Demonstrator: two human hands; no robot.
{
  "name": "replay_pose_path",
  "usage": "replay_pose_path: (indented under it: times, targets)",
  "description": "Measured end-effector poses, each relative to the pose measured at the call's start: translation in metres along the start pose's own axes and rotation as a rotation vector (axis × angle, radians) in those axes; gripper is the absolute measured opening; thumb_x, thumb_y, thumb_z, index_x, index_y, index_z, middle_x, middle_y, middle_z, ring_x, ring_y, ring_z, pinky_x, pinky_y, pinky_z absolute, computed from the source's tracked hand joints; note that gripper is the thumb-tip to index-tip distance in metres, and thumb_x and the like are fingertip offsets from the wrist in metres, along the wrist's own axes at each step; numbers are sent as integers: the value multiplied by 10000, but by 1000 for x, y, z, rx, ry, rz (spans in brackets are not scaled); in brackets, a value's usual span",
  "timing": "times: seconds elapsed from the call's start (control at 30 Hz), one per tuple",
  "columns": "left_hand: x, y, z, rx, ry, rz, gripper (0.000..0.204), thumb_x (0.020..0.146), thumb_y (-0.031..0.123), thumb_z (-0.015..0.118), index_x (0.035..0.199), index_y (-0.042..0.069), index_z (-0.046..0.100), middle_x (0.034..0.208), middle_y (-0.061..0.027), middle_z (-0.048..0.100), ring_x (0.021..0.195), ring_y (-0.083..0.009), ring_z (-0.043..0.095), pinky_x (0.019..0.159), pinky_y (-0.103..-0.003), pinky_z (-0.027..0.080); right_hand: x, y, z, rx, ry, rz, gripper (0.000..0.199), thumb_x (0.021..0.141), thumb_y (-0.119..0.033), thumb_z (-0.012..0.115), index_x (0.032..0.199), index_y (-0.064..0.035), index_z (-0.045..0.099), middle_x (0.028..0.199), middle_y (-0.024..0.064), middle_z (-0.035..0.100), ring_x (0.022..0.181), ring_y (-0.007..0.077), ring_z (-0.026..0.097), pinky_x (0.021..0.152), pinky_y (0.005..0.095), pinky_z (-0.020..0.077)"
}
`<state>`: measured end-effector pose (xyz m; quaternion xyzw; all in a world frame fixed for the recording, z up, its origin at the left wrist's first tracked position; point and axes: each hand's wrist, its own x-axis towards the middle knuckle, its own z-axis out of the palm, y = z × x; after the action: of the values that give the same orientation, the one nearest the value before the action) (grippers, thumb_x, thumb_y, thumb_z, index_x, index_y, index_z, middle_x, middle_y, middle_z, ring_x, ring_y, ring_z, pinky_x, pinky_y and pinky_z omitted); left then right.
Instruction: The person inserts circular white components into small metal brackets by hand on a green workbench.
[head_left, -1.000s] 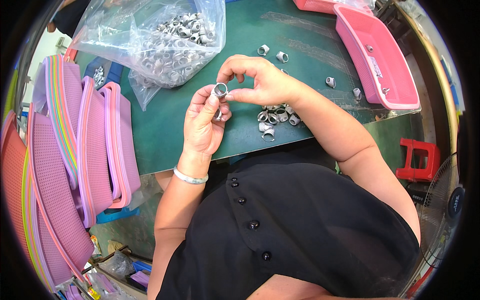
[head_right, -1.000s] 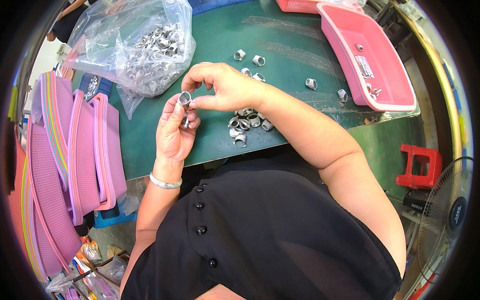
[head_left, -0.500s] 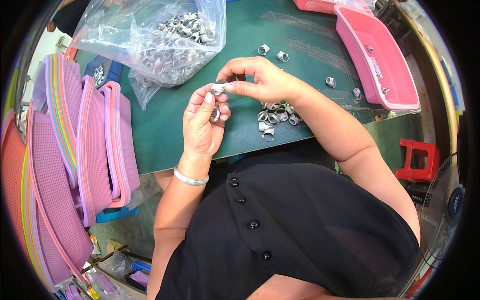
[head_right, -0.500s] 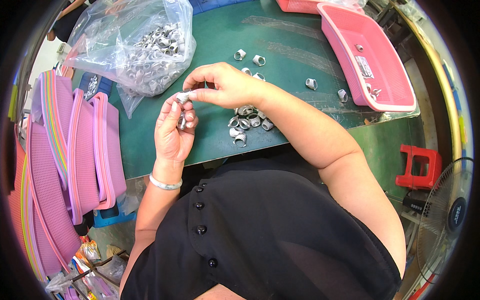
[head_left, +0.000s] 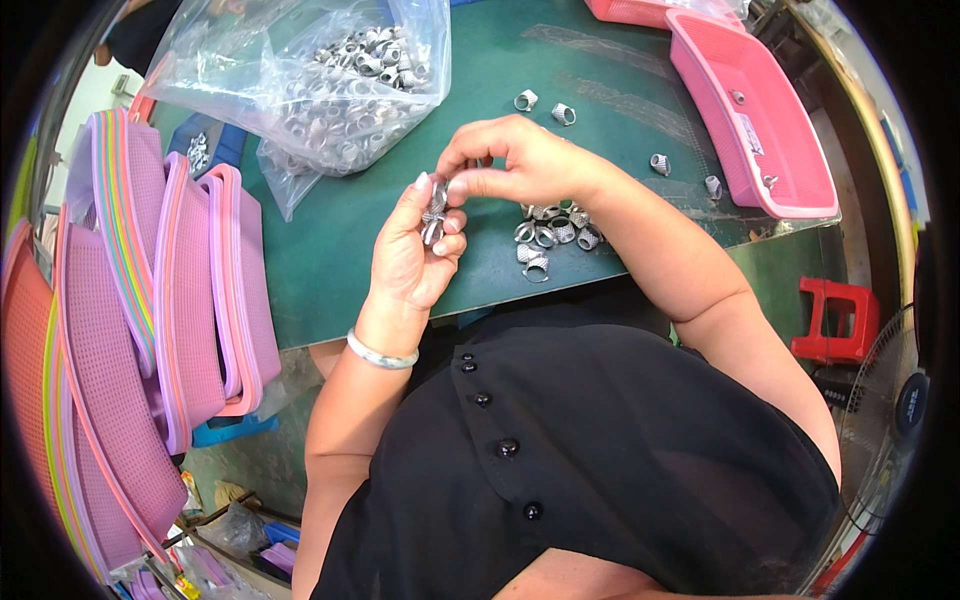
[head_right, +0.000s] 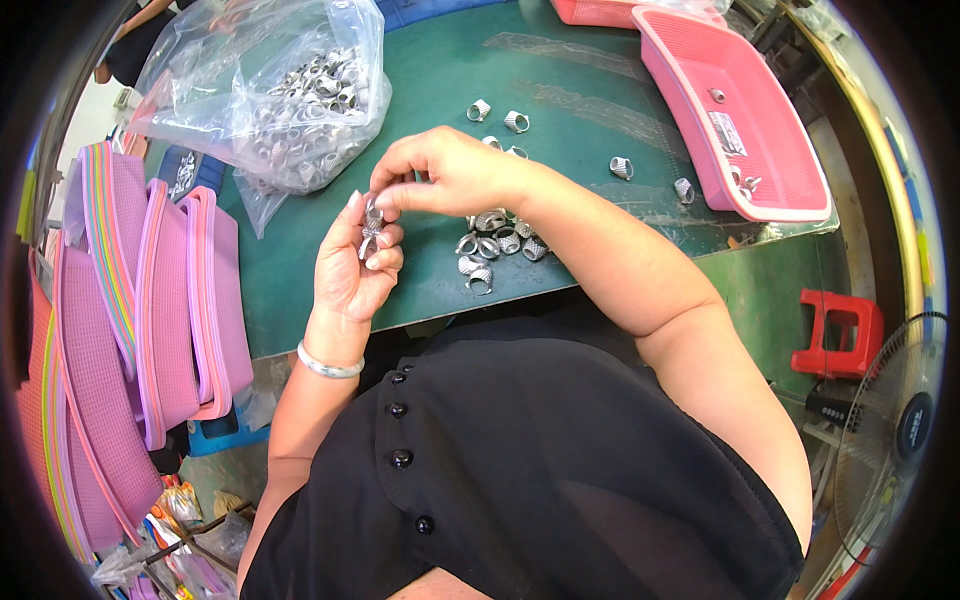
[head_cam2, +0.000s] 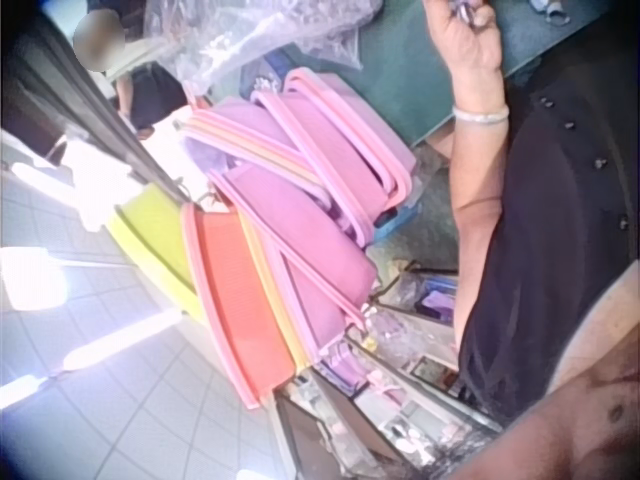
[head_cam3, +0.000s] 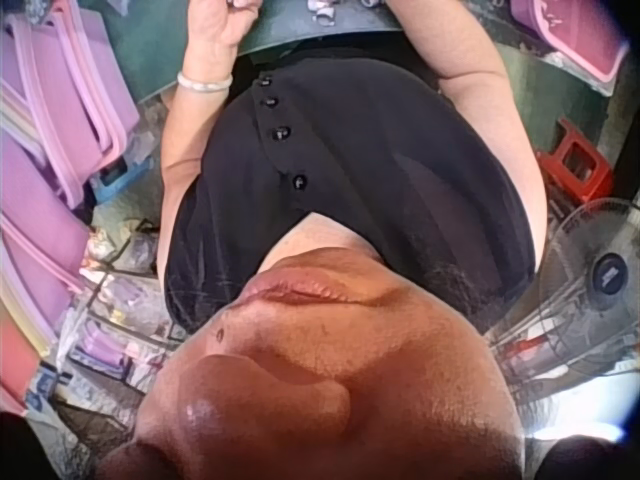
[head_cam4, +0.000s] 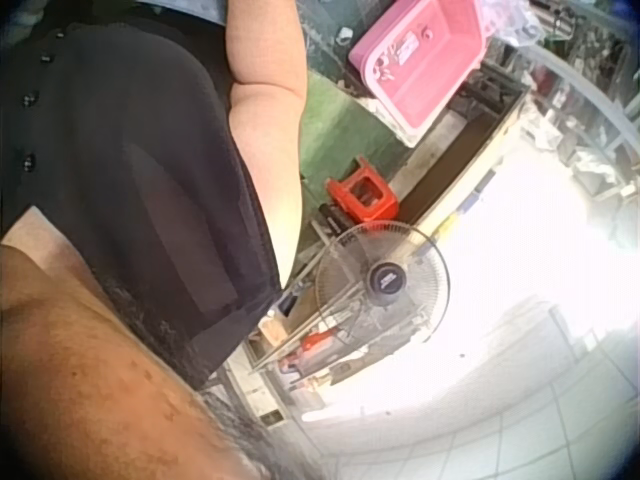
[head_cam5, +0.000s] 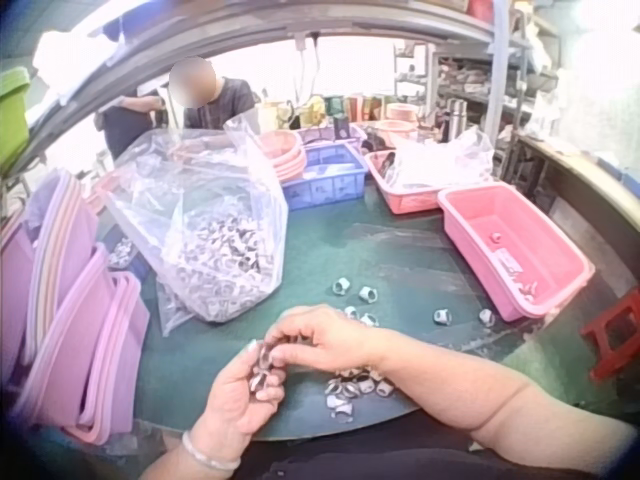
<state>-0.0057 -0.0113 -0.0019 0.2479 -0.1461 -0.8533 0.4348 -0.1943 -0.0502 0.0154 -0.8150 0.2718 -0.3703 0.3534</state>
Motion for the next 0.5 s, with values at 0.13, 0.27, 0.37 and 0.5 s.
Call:
replay_pose_path:
  times: [0.13,0.27,0.37,0.5]
  targets:
    - [-5,7,9,56,33,43,196,906,198,517,1016,39,551,838,-83,542,614,-121,459,393,-169,333,2,-1,-20,-52,281,224,175,862,-135,576,939,15,623,761,55,600,722,100,550,653,246,457]
    - [-13,34,45,354,-111,216,211,904,175,514,1059,36,540,836,-68,530,568,-79,435,384,-151,304,-1,24,-47,-626,472,363,214,840,-175,582,964,-8,630,803,115,646,723,217,618,682,331,485]
    - [-9,61,87,684,-106,605,178,868,113,557,1027,31,554,792,-53,568,555,-60,465,404,-144,298,-6,29,-54,-795,329,595,266,787,-223,609,993,-57,632,999,153,622,956,302,591,834,412,464]
    - [22,116,108,1142,39,1143,230,809,126,641,1014,30,596,776,-40,605,577,-77,512,466,-178,361,-10,34,-49,-856,223,663,336,766,-234,647,1066,-86,622,1087,161,576,1002,322,567,846,416,468]
